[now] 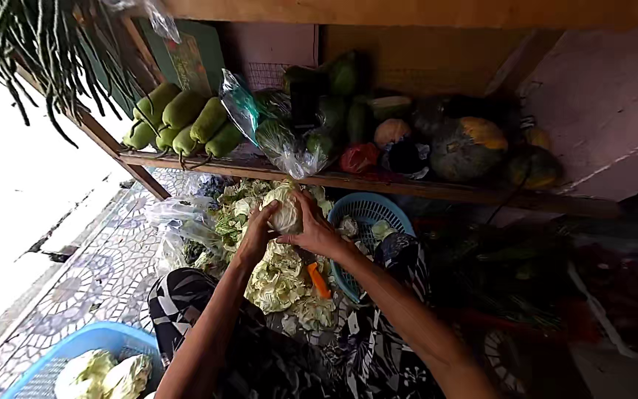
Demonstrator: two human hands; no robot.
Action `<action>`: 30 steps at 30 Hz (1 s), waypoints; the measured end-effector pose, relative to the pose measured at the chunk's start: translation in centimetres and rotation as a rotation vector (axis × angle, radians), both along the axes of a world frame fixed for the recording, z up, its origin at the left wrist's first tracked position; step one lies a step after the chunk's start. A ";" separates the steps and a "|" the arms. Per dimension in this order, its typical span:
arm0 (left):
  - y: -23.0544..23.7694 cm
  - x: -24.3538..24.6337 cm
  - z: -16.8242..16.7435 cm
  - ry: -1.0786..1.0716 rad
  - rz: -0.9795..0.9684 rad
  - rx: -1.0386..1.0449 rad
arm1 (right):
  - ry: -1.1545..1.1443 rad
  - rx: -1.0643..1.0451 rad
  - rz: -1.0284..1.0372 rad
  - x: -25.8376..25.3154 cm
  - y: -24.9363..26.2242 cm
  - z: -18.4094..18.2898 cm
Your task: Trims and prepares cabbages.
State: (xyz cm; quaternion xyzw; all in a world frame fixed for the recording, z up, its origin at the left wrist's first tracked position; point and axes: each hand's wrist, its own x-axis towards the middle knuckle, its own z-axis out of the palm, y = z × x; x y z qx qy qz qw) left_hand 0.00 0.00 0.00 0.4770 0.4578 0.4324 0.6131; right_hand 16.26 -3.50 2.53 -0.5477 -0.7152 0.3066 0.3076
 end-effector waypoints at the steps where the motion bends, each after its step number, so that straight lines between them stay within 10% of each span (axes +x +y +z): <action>1: 0.3 0.3 -0.8 -0.023 -0.009 -0.025 | 0.116 0.000 -0.028 0.3 0.9 -2.3; 9: 1.6 2.7 -5.0 -0.287 -0.081 -0.168 | 0.711 -0.123 -0.261 1.4 1.9 -10.3; 16: 2.4 2.9 -6.1 -0.057 -0.119 -0.210 | 0.548 0.000 -0.221 3.6 2.1 -10.7; 21: 3.1 2.1 -5.7 -0.194 -0.081 -0.208 | 1.060 -0.354 -0.293 4.4 2.1 -9.6; 24: 3.2 1.5 -5.8 -0.045 -0.215 -0.113 | 1.217 -0.661 -0.238 3.4 1.7 -8.9; 30: 2.0 2.2 -6.3 0.288 -0.053 -0.064 | 1.335 -0.505 -0.299 1.7 1.5 -11.2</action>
